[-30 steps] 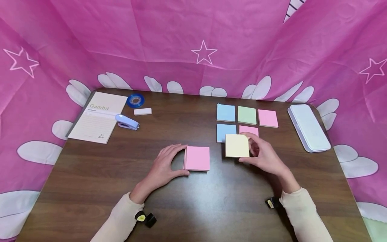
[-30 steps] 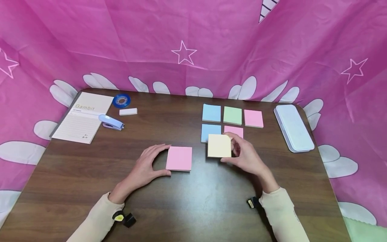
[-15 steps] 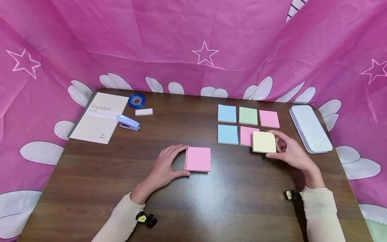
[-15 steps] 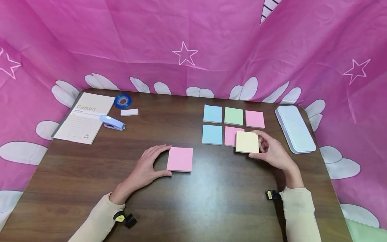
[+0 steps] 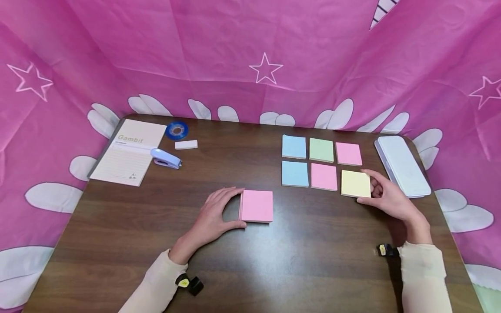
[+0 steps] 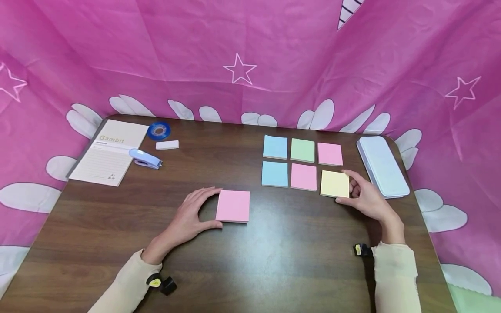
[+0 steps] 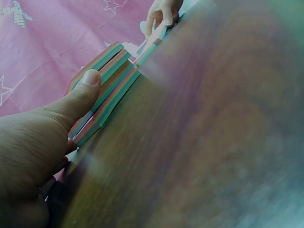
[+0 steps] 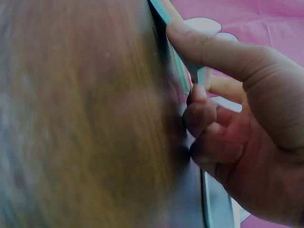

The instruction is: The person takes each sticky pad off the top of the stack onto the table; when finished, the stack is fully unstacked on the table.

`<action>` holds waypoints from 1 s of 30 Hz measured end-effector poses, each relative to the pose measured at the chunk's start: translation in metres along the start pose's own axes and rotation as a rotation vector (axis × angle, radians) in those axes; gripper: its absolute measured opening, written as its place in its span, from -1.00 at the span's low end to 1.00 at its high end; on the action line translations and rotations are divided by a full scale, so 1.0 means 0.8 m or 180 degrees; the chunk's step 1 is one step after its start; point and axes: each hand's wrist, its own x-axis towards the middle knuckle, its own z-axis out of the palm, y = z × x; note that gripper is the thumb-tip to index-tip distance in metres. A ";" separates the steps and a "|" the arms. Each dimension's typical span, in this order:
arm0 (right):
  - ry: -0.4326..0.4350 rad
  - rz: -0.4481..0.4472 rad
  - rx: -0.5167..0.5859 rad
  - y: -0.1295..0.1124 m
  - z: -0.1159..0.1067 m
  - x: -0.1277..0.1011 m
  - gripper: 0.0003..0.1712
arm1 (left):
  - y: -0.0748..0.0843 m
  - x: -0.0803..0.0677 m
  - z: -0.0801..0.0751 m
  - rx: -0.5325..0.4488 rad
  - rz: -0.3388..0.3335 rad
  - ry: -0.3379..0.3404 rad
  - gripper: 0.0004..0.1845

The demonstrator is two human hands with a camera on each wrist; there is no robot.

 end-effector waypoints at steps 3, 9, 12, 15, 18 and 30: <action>0.0053 -0.0075 -0.0146 0.000 0.001 0.003 0.12 | 0.000 0.000 0.000 -0.0005 0.0014 0.0010 0.03; 0.0110 -0.0210 -0.0260 0.000 0.001 0.004 -0.10 | 0.000 0.000 0.000 -0.0019 0.0024 0.0008 0.03; 0.0138 -0.0255 -0.0326 0.001 0.002 0.004 -0.16 | 0.000 -0.001 0.000 -0.0024 0.0019 0.0008 0.03; 0.0162 -0.0269 -0.0372 0.002 0.003 0.005 -0.16 | 0.000 0.000 0.000 -0.0025 0.0015 0.0009 0.03; 0.0172 -0.0266 -0.0422 0.002 0.005 0.004 -0.15 | 0.000 0.000 0.000 -0.0019 0.0013 0.0004 0.03; 0.0285 -0.0378 -0.0481 -0.002 0.003 0.003 -0.01 | 0.002 0.000 -0.001 -0.0023 -0.0021 -0.0019 0.03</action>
